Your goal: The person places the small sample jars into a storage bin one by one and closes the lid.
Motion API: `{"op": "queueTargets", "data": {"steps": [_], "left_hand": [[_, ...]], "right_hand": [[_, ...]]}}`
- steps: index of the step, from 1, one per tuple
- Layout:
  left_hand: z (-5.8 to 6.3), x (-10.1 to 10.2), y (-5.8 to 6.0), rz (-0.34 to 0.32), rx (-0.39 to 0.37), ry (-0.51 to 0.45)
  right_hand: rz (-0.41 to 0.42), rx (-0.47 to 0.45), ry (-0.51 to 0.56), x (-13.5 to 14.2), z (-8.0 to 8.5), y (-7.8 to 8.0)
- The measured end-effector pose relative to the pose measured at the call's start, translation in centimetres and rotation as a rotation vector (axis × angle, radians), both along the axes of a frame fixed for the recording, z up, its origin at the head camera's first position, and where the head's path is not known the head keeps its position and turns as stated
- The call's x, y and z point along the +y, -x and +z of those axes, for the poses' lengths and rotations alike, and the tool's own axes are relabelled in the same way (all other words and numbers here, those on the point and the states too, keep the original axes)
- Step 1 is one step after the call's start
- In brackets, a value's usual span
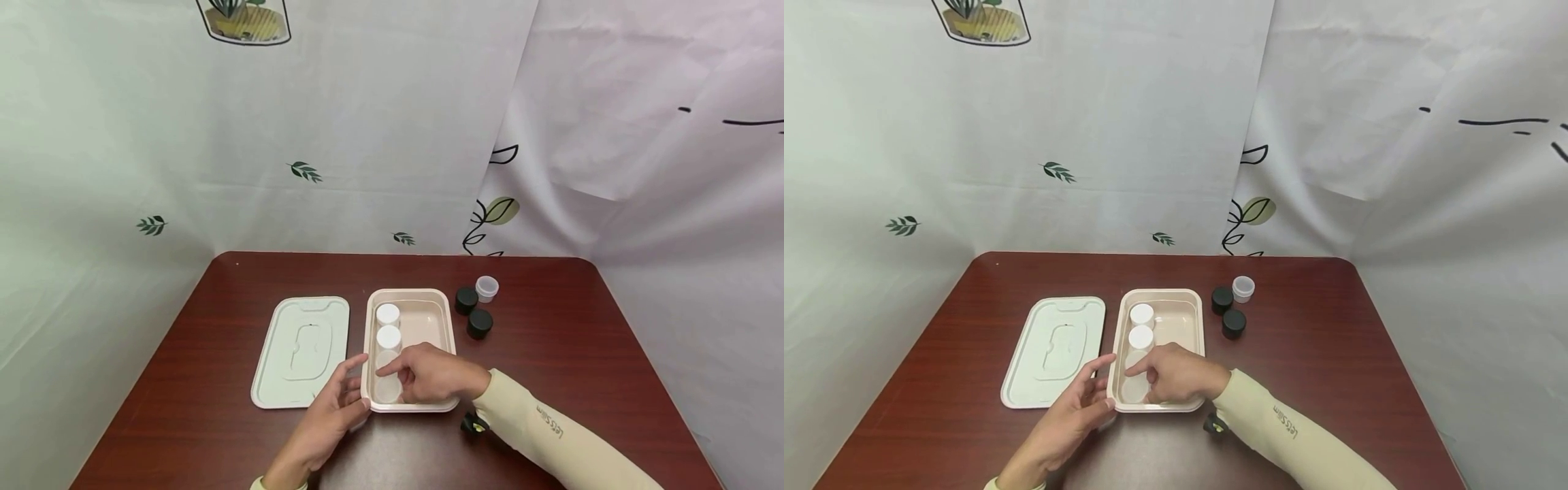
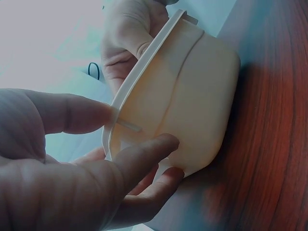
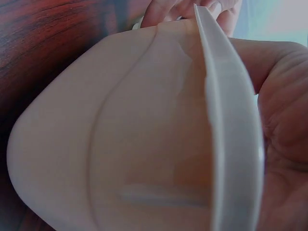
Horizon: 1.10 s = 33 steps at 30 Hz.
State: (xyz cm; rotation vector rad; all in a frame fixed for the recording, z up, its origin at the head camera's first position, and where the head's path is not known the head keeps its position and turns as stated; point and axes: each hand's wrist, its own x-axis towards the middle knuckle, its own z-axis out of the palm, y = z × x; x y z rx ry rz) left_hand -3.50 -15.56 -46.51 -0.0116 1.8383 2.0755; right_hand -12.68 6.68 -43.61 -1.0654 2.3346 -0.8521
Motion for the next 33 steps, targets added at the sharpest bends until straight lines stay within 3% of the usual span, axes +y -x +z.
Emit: {"op": "queueTargets", "data": {"steps": [9,26,33], "left_hand": [[0.0,0.0,0.0,0.002,0.0,0.002],[0.1,0.1,-0.1,0.016,0.002,0.007],[0.2,0.1,-0.2,0.024,-0.002,0.01]], "right_hand": [[-0.082,-0.079,0.005,0.3,0.3,0.2],[-0.222,-0.175,0.253,4.0,3.8,3.1],[-0.403,-0.188,0.372,7.3,5.3,5.4]]}}
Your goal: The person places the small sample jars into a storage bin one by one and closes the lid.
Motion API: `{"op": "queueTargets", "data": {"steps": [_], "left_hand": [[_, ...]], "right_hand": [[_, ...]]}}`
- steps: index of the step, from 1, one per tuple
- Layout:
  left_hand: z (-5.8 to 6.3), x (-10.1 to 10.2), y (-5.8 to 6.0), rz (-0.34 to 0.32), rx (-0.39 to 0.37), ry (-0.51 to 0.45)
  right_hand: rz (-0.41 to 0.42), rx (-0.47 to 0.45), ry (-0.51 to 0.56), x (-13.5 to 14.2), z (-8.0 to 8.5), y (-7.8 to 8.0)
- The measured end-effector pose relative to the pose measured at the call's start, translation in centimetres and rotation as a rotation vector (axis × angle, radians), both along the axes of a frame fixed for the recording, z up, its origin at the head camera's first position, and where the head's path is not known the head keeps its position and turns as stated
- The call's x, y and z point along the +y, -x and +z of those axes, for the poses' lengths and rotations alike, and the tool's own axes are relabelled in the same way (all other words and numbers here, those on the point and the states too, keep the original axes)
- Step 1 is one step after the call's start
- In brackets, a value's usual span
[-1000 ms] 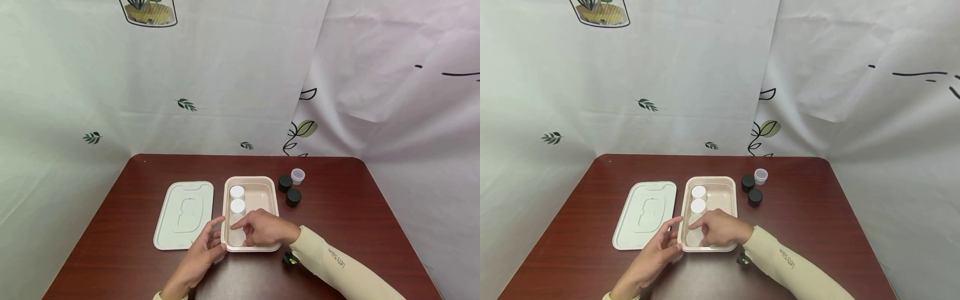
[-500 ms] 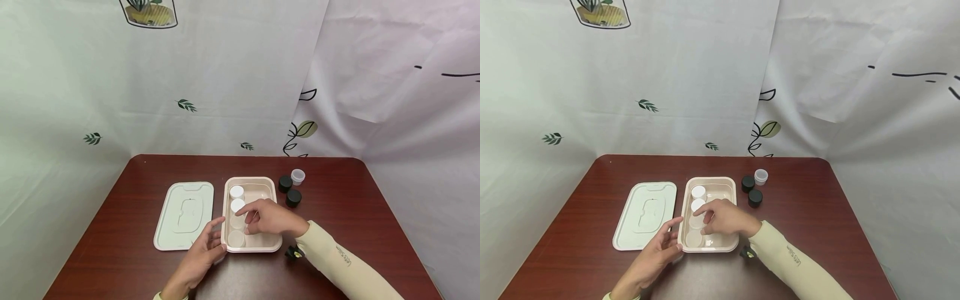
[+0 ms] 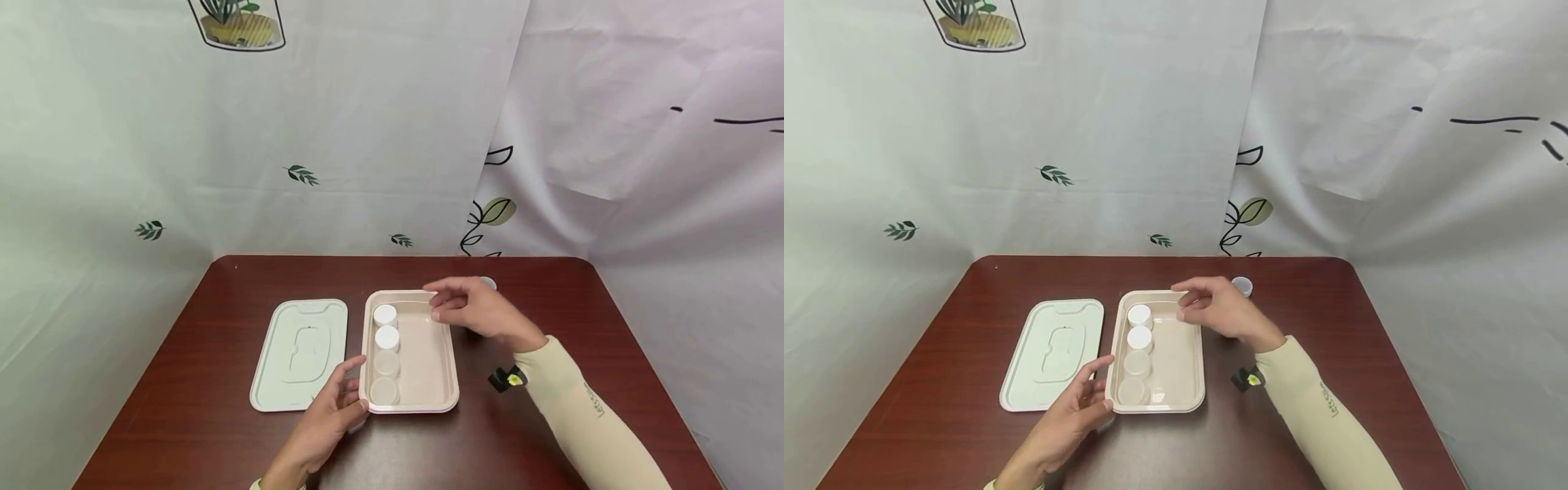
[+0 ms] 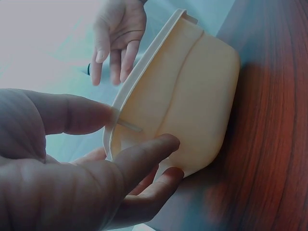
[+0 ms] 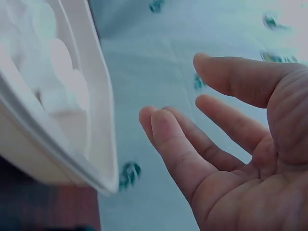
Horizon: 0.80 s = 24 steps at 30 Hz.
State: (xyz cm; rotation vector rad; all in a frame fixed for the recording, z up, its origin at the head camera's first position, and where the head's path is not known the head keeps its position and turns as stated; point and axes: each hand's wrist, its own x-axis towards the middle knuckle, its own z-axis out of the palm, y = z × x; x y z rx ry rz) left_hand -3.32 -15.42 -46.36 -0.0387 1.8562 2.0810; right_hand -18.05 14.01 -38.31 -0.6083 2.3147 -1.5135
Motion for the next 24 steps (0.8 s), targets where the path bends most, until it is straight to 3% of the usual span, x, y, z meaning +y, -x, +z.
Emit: {"op": "queueTargets", "data": {"steps": [4,12,19,24], "left_hand": [[0.0,0.1,0.0,0.009,-0.007,0.005],[-0.1,0.0,-0.1,0.014,-0.016,0.015],[-0.1,-0.1,-0.1,0.014,-0.013,0.019],[0.0,-0.1,-0.1,0.006,-0.015,0.015]], "right_hand": [[-0.1,-0.038,0.04,2.1,0.5,1.4],[-0.244,-0.113,-0.006,6.5,-0.2,4.2],[-0.306,-0.122,0.019,9.7,-2.8,6.1],[-0.34,-0.103,-0.039,11.1,-5.0,6.8]]}}
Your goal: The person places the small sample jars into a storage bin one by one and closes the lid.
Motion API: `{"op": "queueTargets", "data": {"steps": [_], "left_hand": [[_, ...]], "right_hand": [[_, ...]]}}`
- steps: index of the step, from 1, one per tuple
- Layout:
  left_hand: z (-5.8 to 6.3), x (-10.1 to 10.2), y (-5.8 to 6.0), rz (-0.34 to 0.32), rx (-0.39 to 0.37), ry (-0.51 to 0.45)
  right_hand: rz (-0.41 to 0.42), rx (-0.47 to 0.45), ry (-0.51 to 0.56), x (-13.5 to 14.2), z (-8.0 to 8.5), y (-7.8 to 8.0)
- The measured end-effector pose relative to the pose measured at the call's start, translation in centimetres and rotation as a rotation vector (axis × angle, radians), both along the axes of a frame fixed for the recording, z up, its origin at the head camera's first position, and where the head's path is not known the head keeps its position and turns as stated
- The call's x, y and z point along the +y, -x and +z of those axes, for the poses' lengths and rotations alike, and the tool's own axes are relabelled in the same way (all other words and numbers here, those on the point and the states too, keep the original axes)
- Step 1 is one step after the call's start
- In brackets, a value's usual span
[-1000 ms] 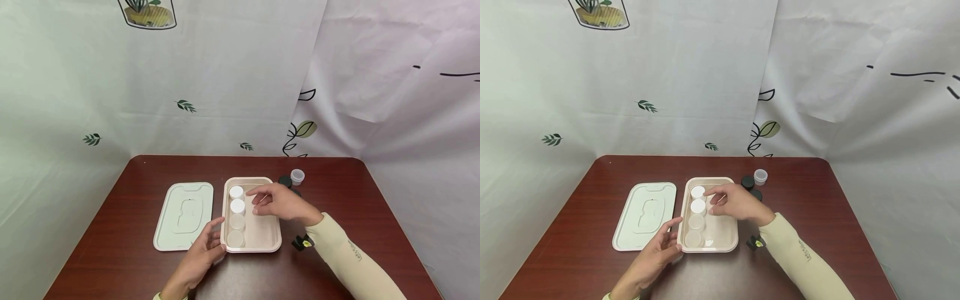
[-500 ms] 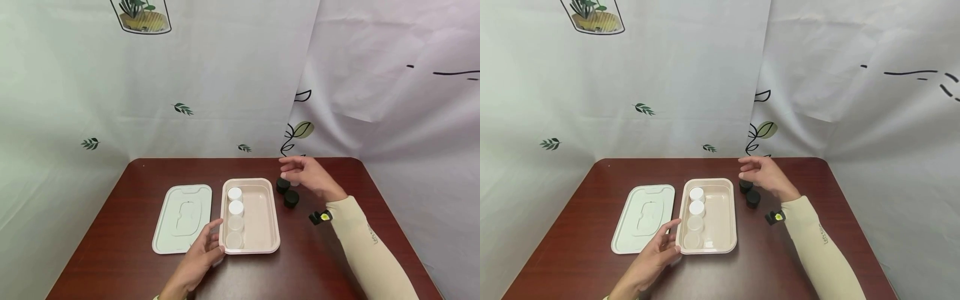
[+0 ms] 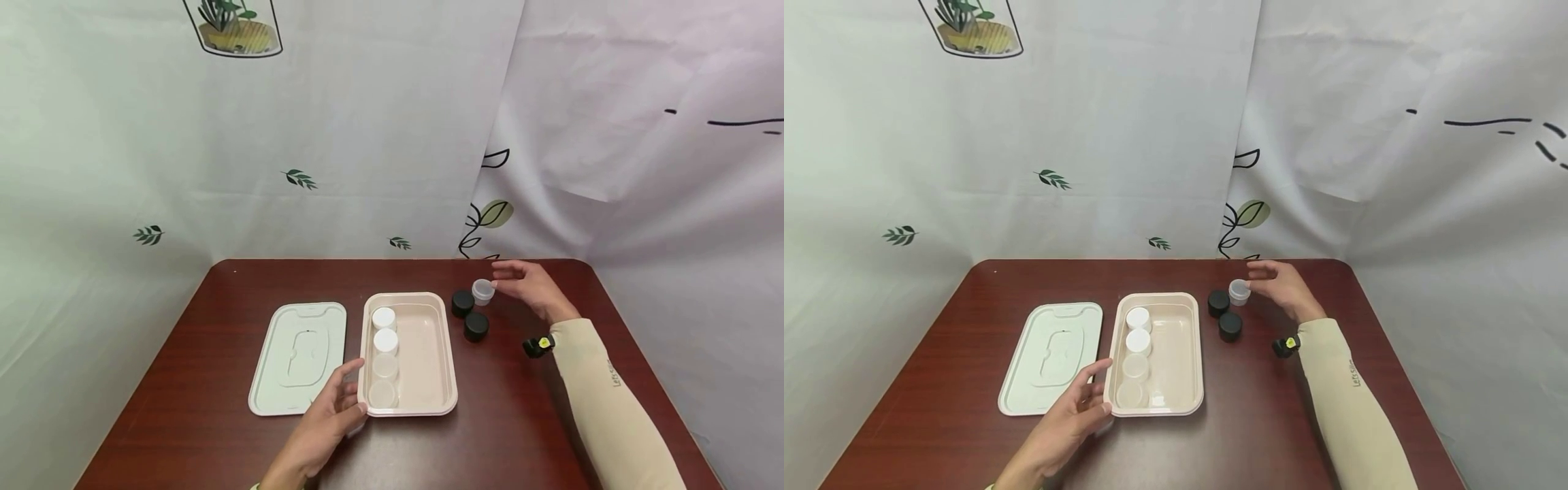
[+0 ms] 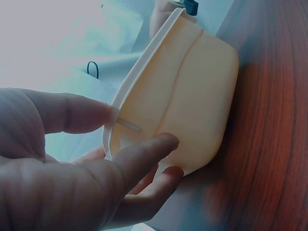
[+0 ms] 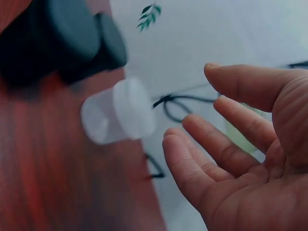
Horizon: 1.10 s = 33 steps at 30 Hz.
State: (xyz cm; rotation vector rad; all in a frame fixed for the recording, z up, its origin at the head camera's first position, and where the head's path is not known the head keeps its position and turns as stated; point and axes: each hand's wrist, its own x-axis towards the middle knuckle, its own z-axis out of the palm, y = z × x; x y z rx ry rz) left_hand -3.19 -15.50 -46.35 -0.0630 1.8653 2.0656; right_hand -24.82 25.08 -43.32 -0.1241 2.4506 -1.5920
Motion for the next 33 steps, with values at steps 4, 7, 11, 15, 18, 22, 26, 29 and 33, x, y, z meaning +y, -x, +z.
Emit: {"op": "queueTargets", "data": {"steps": [4,7,11,15,18,22,26,29,33], "left_hand": [[0.0,0.0,0.0,-0.004,0.005,-0.005],[0.0,0.0,0.0,-0.003,0.007,-0.007],[-0.1,-0.1,-0.1,-0.001,0.005,-0.013],[-0.1,-0.2,-0.1,-0.006,0.01,-0.02],[-0.2,-0.3,-0.1,-0.007,0.017,-0.025],[-0.2,-0.2,0.0,-0.012,0.018,-0.031],[-0.2,-0.2,0.0,-0.018,0.016,-0.035],[-0.2,-0.1,0.0,-0.023,0.018,-0.034],[-0.2,-0.1,0.0,-0.023,0.022,-0.032]], "right_hand": [[-0.001,-0.011,-0.002,0.3,-1.6,0.4],[-0.002,-0.032,0.023,0.2,-2.6,0.6],[-0.007,-0.053,0.028,-0.2,-3.9,0.8],[-0.024,-0.065,0.031,-0.4,-4.7,0.8],[-0.039,-0.062,0.035,-0.6,-5.0,0.7],[-0.039,-0.047,0.054,-0.7,-5.2,0.6],[-0.03,-0.045,0.054,-0.5,-5.0,0.4],[-0.029,-0.044,0.048,-0.3,-4.5,0.3],[-0.025,-0.029,0.054,-0.2,-3.4,0.3]]}}
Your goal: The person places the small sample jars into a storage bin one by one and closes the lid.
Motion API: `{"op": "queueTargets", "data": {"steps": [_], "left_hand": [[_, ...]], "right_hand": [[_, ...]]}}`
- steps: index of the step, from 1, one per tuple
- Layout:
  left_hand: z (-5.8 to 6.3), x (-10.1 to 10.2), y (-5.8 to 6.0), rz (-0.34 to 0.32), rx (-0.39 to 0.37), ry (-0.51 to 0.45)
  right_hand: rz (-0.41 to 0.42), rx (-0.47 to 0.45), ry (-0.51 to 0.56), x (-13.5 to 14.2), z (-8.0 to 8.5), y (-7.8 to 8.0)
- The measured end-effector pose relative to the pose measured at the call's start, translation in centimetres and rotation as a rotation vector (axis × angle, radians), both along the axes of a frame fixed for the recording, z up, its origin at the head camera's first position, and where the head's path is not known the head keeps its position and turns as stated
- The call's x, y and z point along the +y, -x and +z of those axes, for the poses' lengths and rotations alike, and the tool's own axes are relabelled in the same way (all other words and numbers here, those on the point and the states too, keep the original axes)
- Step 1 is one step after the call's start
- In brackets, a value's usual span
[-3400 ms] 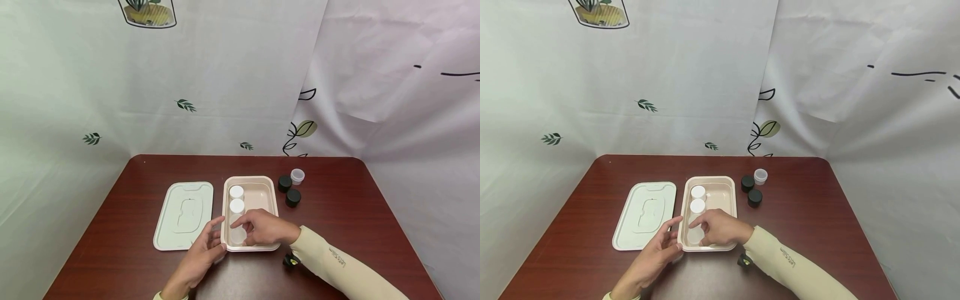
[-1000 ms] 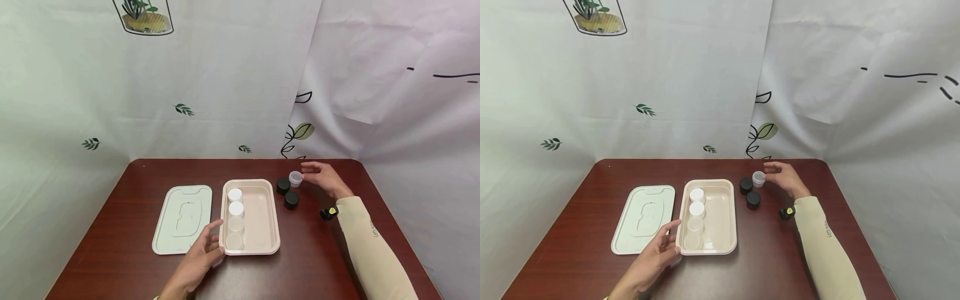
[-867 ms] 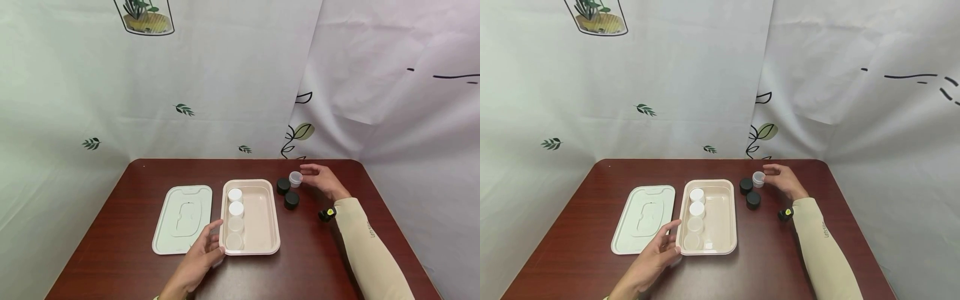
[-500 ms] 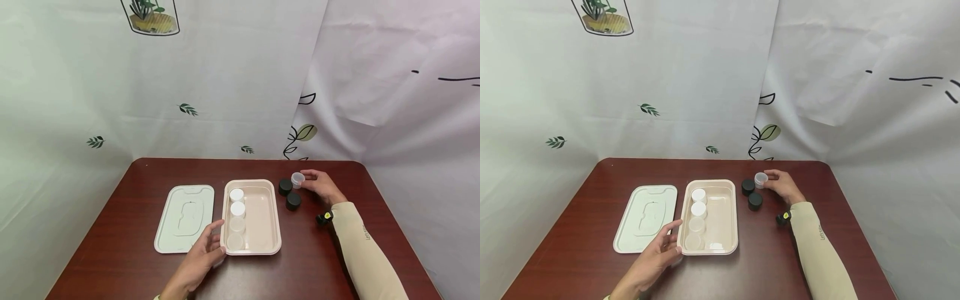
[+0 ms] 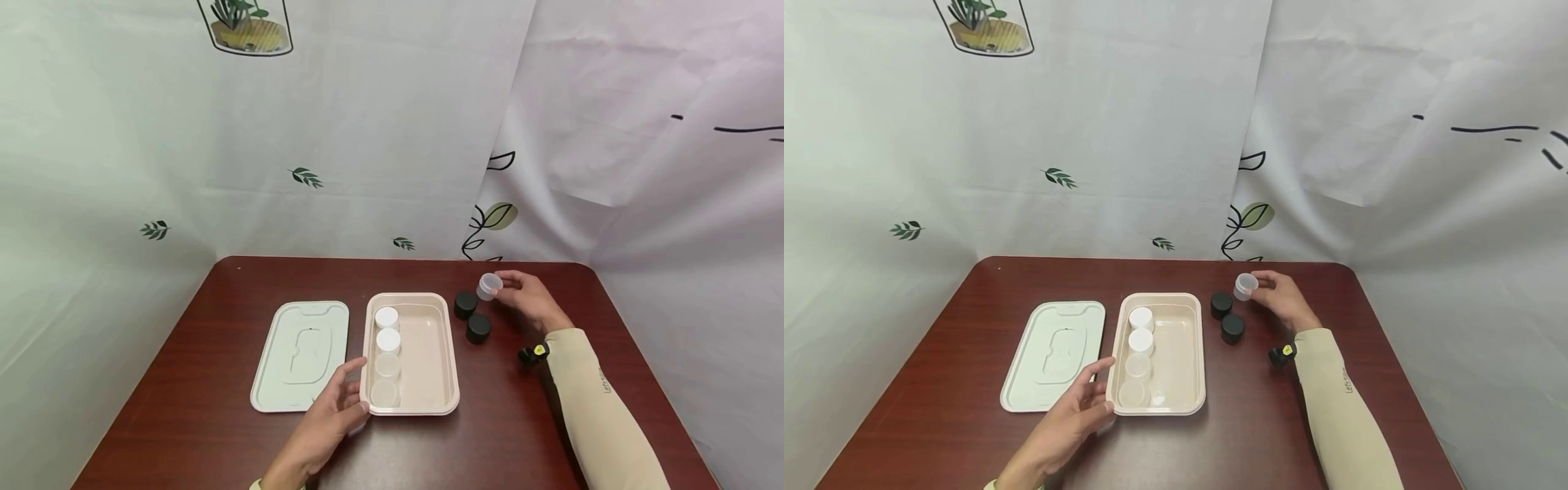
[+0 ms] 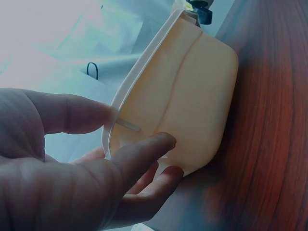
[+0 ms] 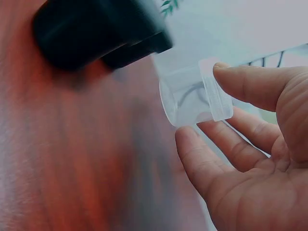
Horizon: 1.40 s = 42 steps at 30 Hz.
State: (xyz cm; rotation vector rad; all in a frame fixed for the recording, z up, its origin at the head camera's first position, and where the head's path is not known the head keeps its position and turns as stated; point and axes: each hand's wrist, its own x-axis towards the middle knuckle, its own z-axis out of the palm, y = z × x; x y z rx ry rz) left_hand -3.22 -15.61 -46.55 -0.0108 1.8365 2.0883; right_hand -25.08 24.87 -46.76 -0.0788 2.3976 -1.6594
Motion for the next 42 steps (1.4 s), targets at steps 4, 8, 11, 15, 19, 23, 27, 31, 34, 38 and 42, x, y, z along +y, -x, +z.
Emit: {"op": "queueTargets", "data": {"steps": [4,8,11,15,19,23,27,31,34,38,42], "left_hand": [[0.0,0.0,0.0,0.005,0.003,0.0],[-0.1,0.0,0.1,0.007,0.003,0.0],[-0.1,0.1,0.1,0.008,0.001,0.0],[-0.1,0.0,0.0,0.009,-0.002,-0.001],[-0.1,0.0,0.0,0.004,-0.003,-0.001],[0.0,-0.1,0.1,-0.001,0.005,0.003],[0.1,-0.1,0.1,0.0,0.005,0.005],[0.1,0.0,0.2,0.002,-0.002,0.003],[0.1,0.0,0.3,0.001,-0.004,0.0],[0.1,-0.1,0.3,-0.001,-0.003,-0.001],[0.1,0.0,0.2,-0.002,-0.005,-0.001]], "right_hand": [[0.016,0.016,0.011,-0.3,1.3,-0.1],[0.034,0.045,-0.012,-1.0,2.4,-0.5],[0.059,0.061,-0.011,-1.7,3.2,-0.9],[0.097,0.079,0.004,-3.2,4.2,-1.5],[0.134,0.085,0.026,-5.0,5.1,-2.1],[0.19,0.079,0.059,-7.0,5.7,-2.8],[0.237,0.098,0.052,-8.9,6.2,-3.4],[0.274,0.109,0.039,-10.3,6.3,-4.0],[0.294,0.112,0.051,-11.2,6.1,-4.2],[0.308,0.107,0.051,-12.2,5.7,-4.2],[0.312,0.093,0.019,-13.0,5.1,-4.2]]}}
